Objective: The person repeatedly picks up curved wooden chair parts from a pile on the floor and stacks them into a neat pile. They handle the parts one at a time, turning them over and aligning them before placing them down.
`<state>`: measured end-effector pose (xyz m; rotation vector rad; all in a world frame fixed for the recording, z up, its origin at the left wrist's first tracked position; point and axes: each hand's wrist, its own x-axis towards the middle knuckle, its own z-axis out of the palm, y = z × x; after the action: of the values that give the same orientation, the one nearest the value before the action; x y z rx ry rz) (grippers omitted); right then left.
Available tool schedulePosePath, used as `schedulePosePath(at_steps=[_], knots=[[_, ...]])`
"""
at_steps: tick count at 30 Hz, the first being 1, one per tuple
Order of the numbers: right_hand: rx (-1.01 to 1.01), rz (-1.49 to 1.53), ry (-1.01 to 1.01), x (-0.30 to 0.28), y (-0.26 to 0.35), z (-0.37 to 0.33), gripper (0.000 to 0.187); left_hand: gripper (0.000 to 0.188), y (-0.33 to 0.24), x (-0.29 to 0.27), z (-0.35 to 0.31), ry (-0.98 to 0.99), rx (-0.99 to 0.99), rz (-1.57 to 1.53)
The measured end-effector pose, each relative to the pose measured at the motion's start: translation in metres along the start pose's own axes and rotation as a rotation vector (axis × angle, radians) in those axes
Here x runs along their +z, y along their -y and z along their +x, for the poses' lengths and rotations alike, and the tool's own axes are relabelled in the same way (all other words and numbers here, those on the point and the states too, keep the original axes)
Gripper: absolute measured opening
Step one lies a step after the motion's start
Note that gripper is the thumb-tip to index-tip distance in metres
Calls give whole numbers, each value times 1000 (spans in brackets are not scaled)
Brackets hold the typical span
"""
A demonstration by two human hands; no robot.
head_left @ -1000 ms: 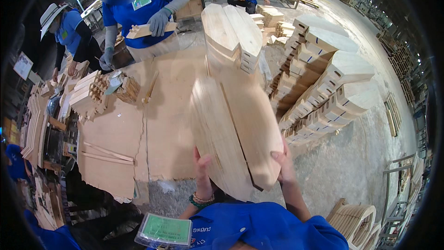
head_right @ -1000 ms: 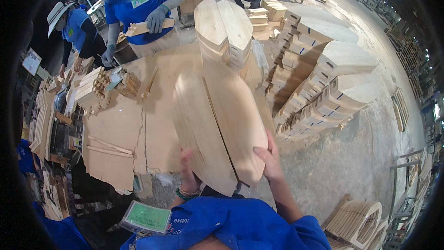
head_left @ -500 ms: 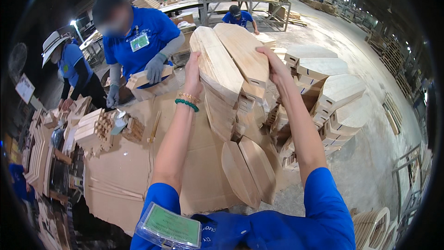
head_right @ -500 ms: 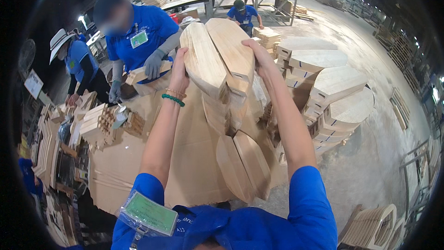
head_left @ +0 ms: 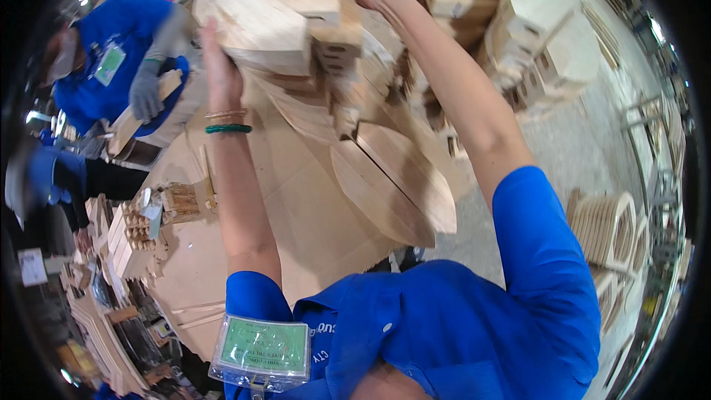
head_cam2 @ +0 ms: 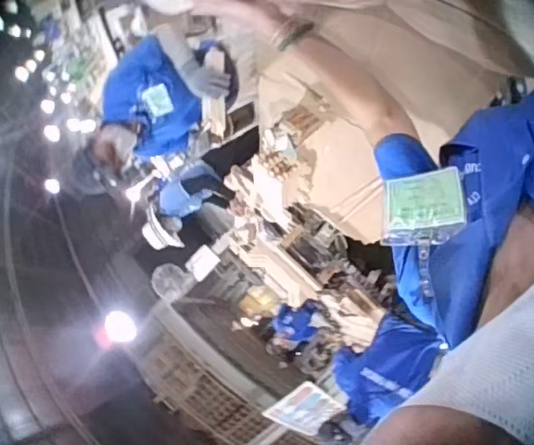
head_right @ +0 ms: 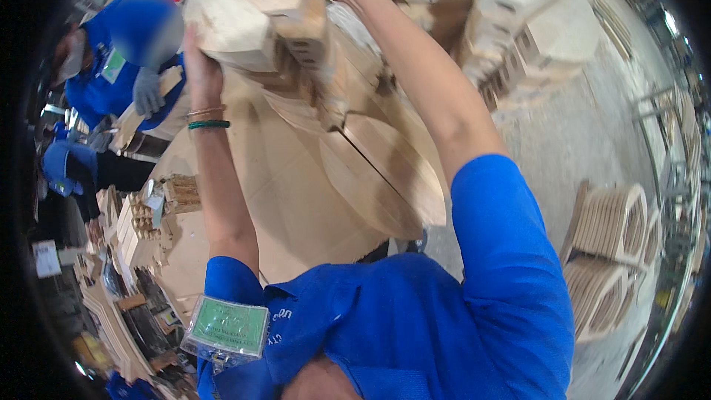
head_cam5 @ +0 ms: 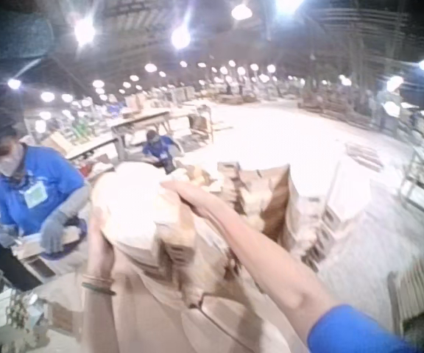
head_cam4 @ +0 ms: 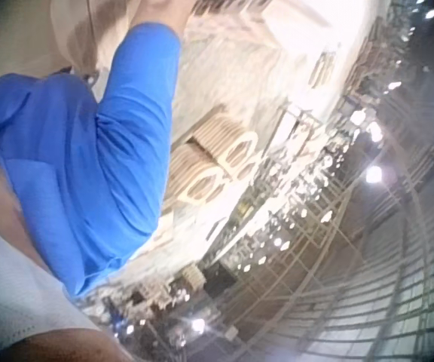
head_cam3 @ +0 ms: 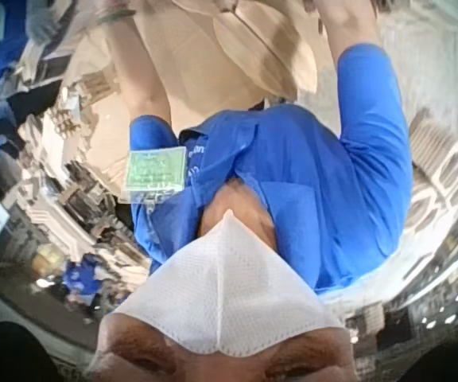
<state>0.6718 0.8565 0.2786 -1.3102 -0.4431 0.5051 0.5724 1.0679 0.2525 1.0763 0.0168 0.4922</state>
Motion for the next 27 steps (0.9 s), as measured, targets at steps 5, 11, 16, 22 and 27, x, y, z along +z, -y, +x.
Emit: schedulePosePath(at_steps=[5, 11, 16, 22, 27], knots=[[-393, -113, -220, -22, -41, -79, 56, 85, 47, -13, -80, -177, -21, 238], [-78, -578, -382, -11, -172, -307, 43, 62, 136, -87, -305, -158, -177, 714], [256, -103, -775, -60, -285, -519, 40, 59, 205, -2, -429, -328, -557, 577], [620, -122, -821, -123, -312, -688, 41, 54, 220, 10, -445, -335, -606, 524], [609, -31, -877, -183, -290, -728, 45, 50, 188, 34, -410, -370, 3, 1419]])
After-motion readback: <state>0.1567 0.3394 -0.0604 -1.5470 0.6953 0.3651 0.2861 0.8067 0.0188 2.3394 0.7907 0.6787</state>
